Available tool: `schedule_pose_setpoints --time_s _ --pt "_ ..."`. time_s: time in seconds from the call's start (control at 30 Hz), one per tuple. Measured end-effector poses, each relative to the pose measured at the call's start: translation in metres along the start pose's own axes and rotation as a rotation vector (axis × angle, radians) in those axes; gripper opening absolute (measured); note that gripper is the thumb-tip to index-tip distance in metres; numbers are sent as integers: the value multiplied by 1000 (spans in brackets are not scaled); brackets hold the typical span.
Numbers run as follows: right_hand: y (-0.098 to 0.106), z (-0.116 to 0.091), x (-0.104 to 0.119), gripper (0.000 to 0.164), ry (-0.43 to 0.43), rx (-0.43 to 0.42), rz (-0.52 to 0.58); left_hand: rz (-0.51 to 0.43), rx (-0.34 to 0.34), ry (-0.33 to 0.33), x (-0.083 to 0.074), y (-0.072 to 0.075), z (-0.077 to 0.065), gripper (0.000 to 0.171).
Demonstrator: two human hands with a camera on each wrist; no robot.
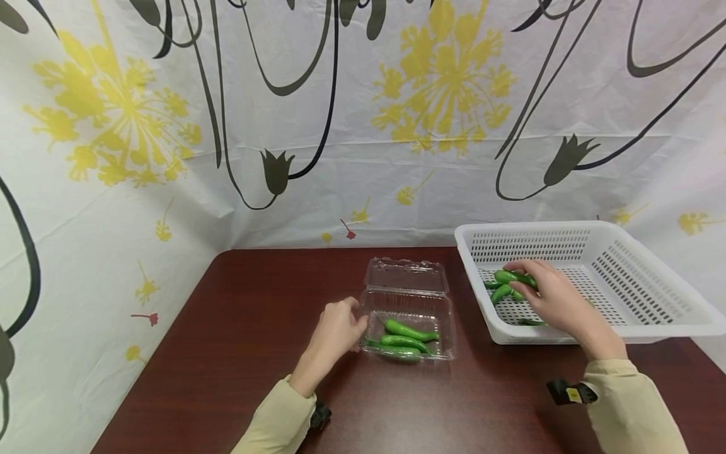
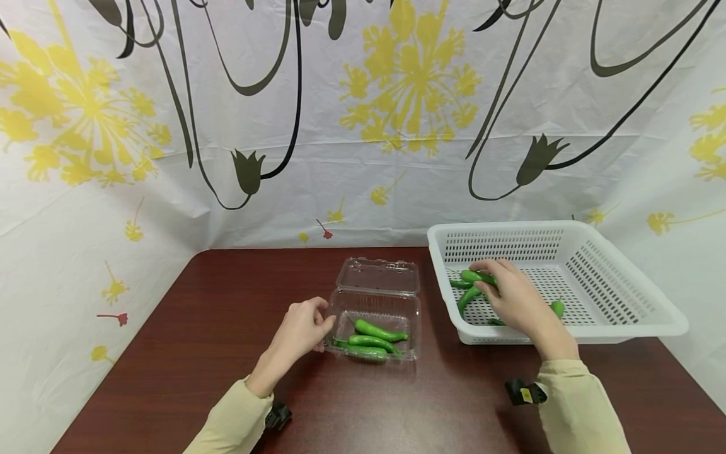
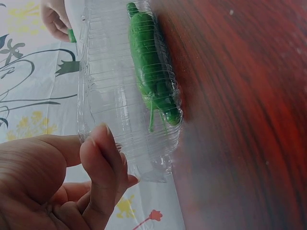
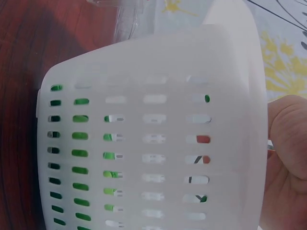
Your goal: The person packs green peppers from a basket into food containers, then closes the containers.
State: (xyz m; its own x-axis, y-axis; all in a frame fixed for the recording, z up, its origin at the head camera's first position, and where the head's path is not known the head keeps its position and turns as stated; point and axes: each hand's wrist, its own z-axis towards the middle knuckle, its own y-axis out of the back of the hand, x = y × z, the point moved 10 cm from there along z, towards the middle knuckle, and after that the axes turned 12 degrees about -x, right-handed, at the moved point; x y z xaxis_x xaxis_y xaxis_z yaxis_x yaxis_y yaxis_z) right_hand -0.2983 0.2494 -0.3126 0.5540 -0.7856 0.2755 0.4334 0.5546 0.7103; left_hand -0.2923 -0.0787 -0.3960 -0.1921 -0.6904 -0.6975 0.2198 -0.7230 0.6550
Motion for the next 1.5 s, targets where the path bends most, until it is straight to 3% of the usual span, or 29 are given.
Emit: schedule_pose_setpoints --time_s 1.0,1.3,1.5 --pt "3 8 29 30 36 -68 43 -9 1 -15 -2 0 0 32" --pt "0 7 30 29 -8 -51 49 -18 6 -13 -2 -1 -1 32" --pt "-2 8 34 30 15 -70 67 -13 5 -13 -1 -1 -1 32"
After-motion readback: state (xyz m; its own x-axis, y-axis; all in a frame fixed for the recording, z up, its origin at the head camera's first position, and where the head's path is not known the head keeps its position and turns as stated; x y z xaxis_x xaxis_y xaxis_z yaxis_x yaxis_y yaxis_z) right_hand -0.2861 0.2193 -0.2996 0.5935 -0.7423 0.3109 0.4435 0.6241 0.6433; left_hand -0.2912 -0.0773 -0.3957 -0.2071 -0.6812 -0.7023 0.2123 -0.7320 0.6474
